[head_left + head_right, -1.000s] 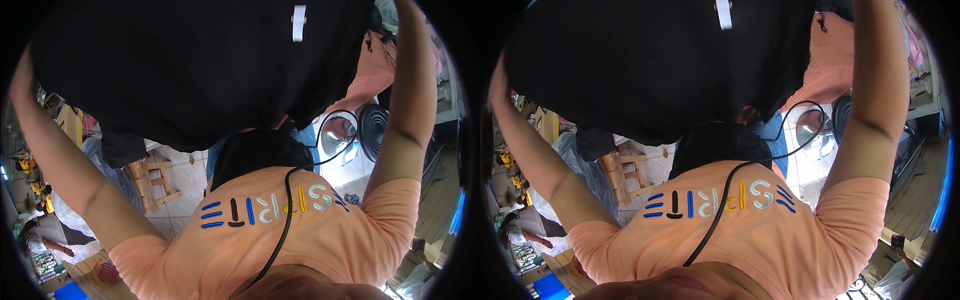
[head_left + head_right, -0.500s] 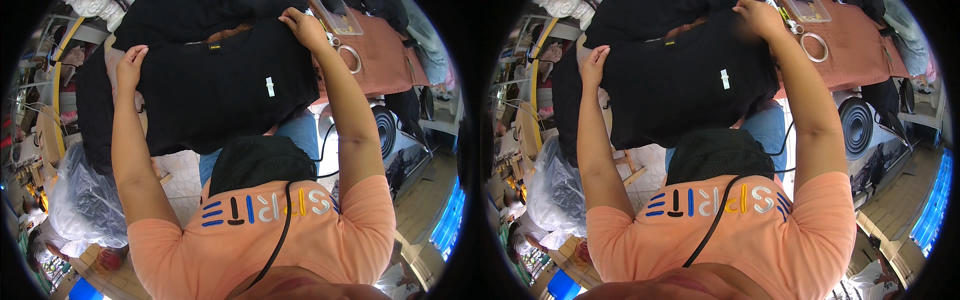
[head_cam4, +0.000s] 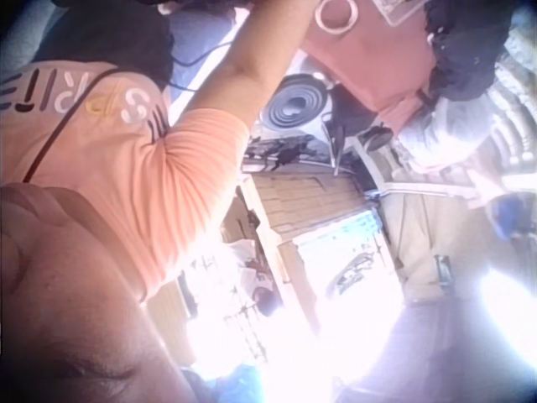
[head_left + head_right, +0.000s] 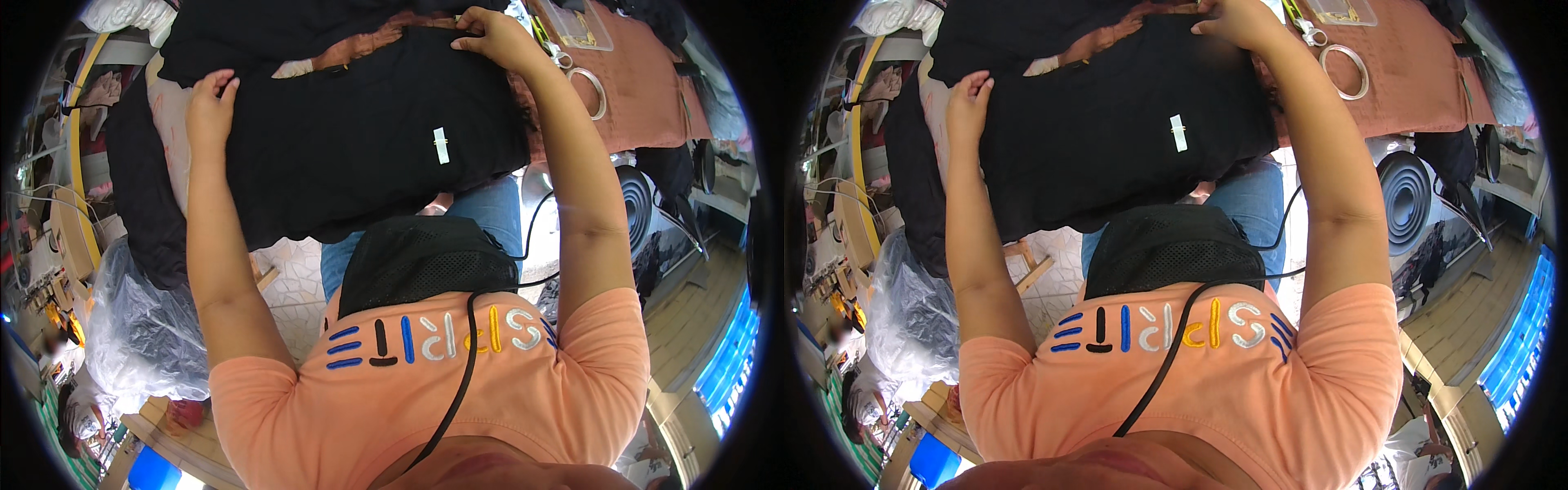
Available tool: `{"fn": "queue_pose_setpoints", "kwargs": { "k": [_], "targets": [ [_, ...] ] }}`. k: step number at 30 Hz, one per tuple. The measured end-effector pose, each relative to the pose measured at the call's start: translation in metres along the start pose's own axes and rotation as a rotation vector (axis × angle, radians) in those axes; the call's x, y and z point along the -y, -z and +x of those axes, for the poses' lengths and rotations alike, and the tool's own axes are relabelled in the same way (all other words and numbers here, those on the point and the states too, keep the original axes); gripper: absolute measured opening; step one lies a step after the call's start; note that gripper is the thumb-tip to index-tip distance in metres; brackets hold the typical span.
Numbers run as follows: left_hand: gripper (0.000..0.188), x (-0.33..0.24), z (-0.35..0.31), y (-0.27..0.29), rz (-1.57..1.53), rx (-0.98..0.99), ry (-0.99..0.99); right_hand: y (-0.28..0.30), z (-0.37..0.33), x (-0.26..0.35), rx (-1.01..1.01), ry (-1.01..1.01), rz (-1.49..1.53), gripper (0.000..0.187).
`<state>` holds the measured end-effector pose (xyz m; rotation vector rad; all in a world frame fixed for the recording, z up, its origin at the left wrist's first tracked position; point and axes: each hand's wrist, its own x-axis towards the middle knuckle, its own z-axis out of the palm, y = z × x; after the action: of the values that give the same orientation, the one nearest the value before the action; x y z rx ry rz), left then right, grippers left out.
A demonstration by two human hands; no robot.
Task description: The person attaches tags or labels to black t-shirts by hand using small fasteners, then checks the label placement by lifting and smoothing the garment on a work table.
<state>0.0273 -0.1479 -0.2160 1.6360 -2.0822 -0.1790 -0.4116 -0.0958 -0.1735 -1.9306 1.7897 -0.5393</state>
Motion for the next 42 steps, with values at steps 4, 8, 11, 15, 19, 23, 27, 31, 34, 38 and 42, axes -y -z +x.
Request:
{"fn": "queue_pose_setpoints", "kwargs": {
  "k": [4,8,11,15,19,23,27,31,34,38,42],
  "targets": [
    [0.019,-0.129,0.006,-0.011,-0.211,-0.057,-0.177,-0.009,0.004,-0.036,-0.038,0.134,-0.181,0.029],
    [0.026,-0.188,-0.022,-0.051,-0.183,0.134,-0.547,-0.014,0.001,-0.056,-0.083,0.053,-0.142,0.027],
    [0.039,-0.191,-0.045,-0.075,-0.074,0.002,-0.447,-0.011,-0.004,-0.022,-0.138,-0.005,-0.235,0.023],
    [0.039,-0.182,-0.033,-0.074,-0.12,-0.064,-0.401,-0.01,-0.014,-0.013,-0.224,-0.077,-0.172,0.018],
    [0.031,-0.196,-0.067,-0.042,-0.167,0.022,-0.363,-0.012,-0.025,-0.017,-0.281,-0.044,-0.188,0.017],
    [0.035,-0.213,-0.122,-0.018,-0.317,0.249,-0.402,-0.001,-0.052,0.025,-0.412,0.128,-0.226,0.013],
    [0.045,-0.218,-0.149,-0.016,-0.261,0.335,-0.46,-0.028,-0.121,0.044,-0.219,0.146,0.08,0.017],
    [0.051,-0.215,-0.154,-0.019,-0.112,0.374,-0.539,-0.051,-0.161,0.061,-0.121,0.167,0.106,0.019],
    [0.054,-0.214,-0.158,-0.021,-0.065,0.368,-0.548,-0.063,-0.168,0.062,-0.204,0.229,-0.001,0.018],
    [0.056,-0.219,-0.16,-0.021,-0.028,0.356,-0.557,-0.07,-0.169,0.06,-0.288,0.262,-0.083,0.015],
    [0.054,-0.219,-0.162,-0.022,-0.02,0.352,-0.556,-0.071,-0.169,0.061,-0.331,0.309,-0.155,0.012]
  ]
}}
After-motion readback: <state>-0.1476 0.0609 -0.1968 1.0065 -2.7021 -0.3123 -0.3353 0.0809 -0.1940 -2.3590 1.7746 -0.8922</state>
